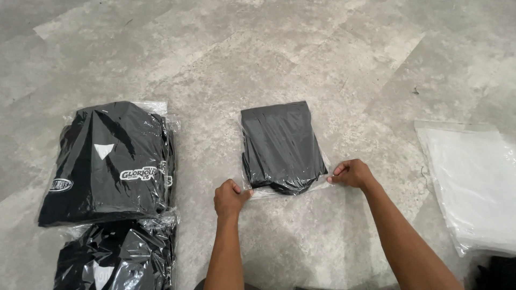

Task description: The person sits on the floor and folds black polo shirts. They place each folded shirt into a clear plastic bag, smooth the plastic to remove air, and seal the bag. The packaged shirts are then stacked on the floor.

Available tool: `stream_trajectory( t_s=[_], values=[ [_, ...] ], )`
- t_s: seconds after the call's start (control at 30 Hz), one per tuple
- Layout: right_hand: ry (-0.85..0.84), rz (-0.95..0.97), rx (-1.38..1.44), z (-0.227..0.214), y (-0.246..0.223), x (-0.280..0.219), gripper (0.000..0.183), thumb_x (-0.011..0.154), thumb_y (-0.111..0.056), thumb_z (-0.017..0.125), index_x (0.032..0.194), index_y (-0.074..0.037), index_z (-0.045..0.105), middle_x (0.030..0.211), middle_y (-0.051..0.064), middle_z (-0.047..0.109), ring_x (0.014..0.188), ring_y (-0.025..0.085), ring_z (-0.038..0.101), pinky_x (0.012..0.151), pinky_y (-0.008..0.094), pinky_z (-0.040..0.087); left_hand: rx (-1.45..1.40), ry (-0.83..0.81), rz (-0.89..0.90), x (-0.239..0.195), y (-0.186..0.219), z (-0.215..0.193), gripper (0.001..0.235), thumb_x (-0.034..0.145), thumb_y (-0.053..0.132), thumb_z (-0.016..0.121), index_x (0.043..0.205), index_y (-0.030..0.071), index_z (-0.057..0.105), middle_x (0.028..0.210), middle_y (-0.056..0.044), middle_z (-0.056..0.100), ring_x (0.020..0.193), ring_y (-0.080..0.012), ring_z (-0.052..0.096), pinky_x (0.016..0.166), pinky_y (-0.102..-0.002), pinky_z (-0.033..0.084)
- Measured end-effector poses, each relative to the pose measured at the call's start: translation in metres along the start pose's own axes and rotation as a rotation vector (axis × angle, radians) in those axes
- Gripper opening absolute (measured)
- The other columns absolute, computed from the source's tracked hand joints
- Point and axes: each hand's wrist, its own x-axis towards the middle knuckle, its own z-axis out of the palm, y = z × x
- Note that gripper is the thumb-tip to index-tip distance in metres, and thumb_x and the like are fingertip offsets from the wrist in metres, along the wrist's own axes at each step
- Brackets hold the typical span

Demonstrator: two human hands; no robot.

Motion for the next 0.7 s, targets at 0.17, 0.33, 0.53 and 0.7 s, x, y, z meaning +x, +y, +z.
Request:
stream_trajectory(
  t_s=[0.17, 0.33, 0.53, 0.7],
  values=[
    [0.008, 0.03, 0.059, 0.002, 0.017, 0.016, 0.03, 0.064, -0.024, 0.099, 0.091, -0.016, 0.087, 0.087, 0.007, 0.083, 0.085, 0.024, 0.078, 0.082, 0.034, 0.06, 0.021, -0.022, -0.005, 0.004, 0.002, -0.002, 0.034, 0.069, 0.029, 0.097, 0.078, 0.013, 0.069, 0.082, -0.013, 0.078, 0.09, -0.0353, 0.077, 0.073, -0.039, 0.059],
    [0.035, 0.051, 0.113, 0.006, 0.03, 0.021, 0.029, 0.064, -0.025, 0.1, 0.089, -0.018, 0.087, 0.083, 0.007, 0.081, 0.081, 0.023, 0.077, 0.079, 0.035, 0.06, 0.01, -0.026, -0.015, 0.003, 0.001, -0.004, 0.034, 0.069, 0.028, 0.098, 0.077, 0.012, 0.069, 0.081, -0.013, 0.078, 0.088, -0.035, 0.078, 0.071, -0.039, 0.059],
    [-0.002, 0.075, 0.089, -0.003, 0.02, 0.021, 0.028, 0.066, -0.02, 0.098, 0.09, -0.013, 0.087, 0.082, 0.011, 0.08, 0.077, 0.025, 0.075, 0.075, 0.035, 0.058, 0.033, -0.05, -0.048, 0.005, 0.005, -0.007, 0.034, 0.069, 0.03, 0.098, 0.078, 0.013, 0.07, 0.081, -0.012, 0.078, 0.085, -0.032, 0.078, 0.069, -0.037, 0.059],
    [-0.015, 0.148, 0.084, 0.0, 0.016, 0.029, 0.021, 0.064, -0.015, 0.099, 0.081, -0.015, 0.086, 0.066, 0.009, 0.075, 0.06, 0.022, 0.067, 0.06, 0.031, 0.052, 0.028, -0.051, -0.048, 0.007, 0.007, -0.009, 0.033, 0.07, 0.026, 0.099, 0.077, 0.012, 0.07, 0.08, -0.012, 0.078, 0.082, -0.0303, 0.078, 0.066, -0.036, 0.058]
  ],
)
